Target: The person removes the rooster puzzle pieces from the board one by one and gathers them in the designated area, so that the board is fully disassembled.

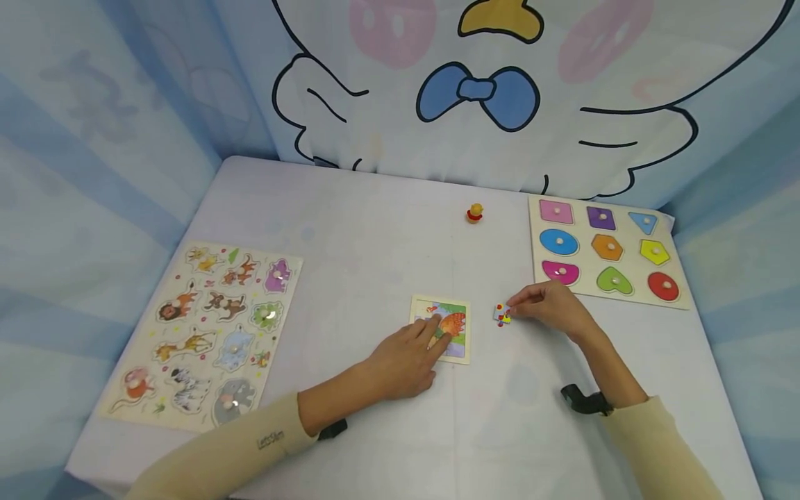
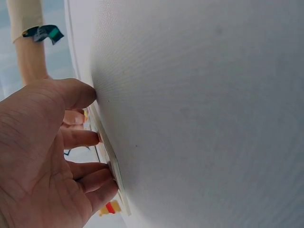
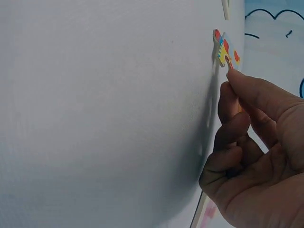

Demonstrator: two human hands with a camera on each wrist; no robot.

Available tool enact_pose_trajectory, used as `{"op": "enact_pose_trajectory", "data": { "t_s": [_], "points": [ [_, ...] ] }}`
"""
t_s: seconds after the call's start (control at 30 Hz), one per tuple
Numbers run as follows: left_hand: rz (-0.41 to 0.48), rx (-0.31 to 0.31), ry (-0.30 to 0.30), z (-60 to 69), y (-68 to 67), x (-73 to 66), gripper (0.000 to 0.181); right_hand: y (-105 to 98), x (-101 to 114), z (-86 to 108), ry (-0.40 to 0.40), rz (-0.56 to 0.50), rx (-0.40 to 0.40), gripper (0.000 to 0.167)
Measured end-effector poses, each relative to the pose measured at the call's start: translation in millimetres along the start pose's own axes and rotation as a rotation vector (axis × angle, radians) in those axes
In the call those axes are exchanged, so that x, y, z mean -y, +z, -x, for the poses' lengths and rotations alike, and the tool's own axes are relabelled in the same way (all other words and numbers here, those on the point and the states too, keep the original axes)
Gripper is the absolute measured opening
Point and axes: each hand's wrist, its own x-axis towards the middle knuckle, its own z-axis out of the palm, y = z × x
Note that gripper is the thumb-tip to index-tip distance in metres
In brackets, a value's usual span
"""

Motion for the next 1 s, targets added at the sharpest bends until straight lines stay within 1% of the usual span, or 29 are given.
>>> {"op": "enact_pose_trajectory", "data": {
  "t_s": [0.2,0.33,0.43,0.6,0.8,1.0],
  "points": [
    [0.046,0.016,-0.011,-1.1,-0.2,1.4,0.064,9,-4,-2.7,-0.084,0.089,-0.079,0.011],
    [0.041,0.031,-0.016,-1.0,-1.1,2.2,0.065,15,-2,-3.8,-0.124,0.125,-0.114,0.013],
    [0.026,0.039,-0.015,-0.7,-1.4,2.5,0.066,17,2,-3.2,-0.116,0.153,-0.132,0.013],
    [0.029,0.041,-0.009,-1.1,-1.3,2.2,0.065,20,5,-0.1,-0.092,0.189,-0.15,0.011],
    [0.012,0.029,-0.002,-1.1,-1.4,0.6,0.063,24,6,4.0,-0.122,0.202,-0.177,0.008],
    [0.003,0.017,0.0,-1.7,-1.1,-0.3,0.064,27,2,3.6,-0.153,0.207,-0.194,0.006]
  ]
}}
